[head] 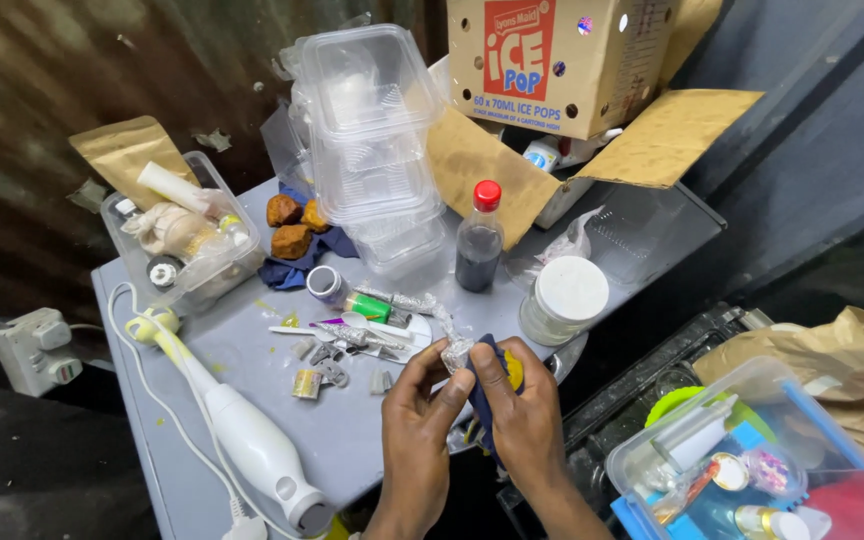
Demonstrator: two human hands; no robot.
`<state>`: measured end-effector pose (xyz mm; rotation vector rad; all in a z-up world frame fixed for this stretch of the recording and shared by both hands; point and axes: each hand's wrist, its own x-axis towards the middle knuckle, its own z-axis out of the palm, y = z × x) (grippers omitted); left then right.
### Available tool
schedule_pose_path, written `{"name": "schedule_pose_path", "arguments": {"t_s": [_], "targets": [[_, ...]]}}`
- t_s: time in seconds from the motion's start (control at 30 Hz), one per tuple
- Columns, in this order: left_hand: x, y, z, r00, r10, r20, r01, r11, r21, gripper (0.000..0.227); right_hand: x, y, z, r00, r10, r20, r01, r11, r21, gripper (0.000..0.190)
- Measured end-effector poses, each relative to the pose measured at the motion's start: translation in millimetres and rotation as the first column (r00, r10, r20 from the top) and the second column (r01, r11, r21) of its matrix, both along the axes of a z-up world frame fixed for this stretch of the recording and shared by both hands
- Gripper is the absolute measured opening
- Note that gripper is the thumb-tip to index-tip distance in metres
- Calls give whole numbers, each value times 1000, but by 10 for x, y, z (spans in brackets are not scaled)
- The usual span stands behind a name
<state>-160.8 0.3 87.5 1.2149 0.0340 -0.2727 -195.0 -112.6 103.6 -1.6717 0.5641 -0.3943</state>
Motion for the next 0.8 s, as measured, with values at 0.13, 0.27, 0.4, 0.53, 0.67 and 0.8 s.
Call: {"name": "schedule_pose_path", "arguments": {"t_s": [0.13, 0.27, 0.4, 0.53, 0.67, 0.8], "targets": [[36, 14, 0, 957, 37, -289, -113, 961, -252, 49, -85, -9, -134, 996, 17, 86, -9, 996, -88, 42], [101, 62, 42, 958, -49, -283, -48, 944, -325, 49, -141, -51, -92, 983, 27, 179, 30, 953, -303, 36], [167, 157, -56, 990, -124, -60, 90, 911, -403, 57, 6, -164, -147, 928, -308, 211, 175, 858, 483, 29], [60, 163, -52, 972, -232, 22, 227, 922, -313, 60, 34, -192, 141, 931, -177, 320, -139, 637, 758, 67], [-1, 178, 25, 948, -296, 118, 303, 951, -54, 40, 51, -247, 5, 950, 109, 291, -246, 836, 490, 57], [13, 234, 195, 934, -343, 103, 329, 935, 133, 34, 42, -216, 90, 969, 19, 245, -166, 786, 596, 36]]}}
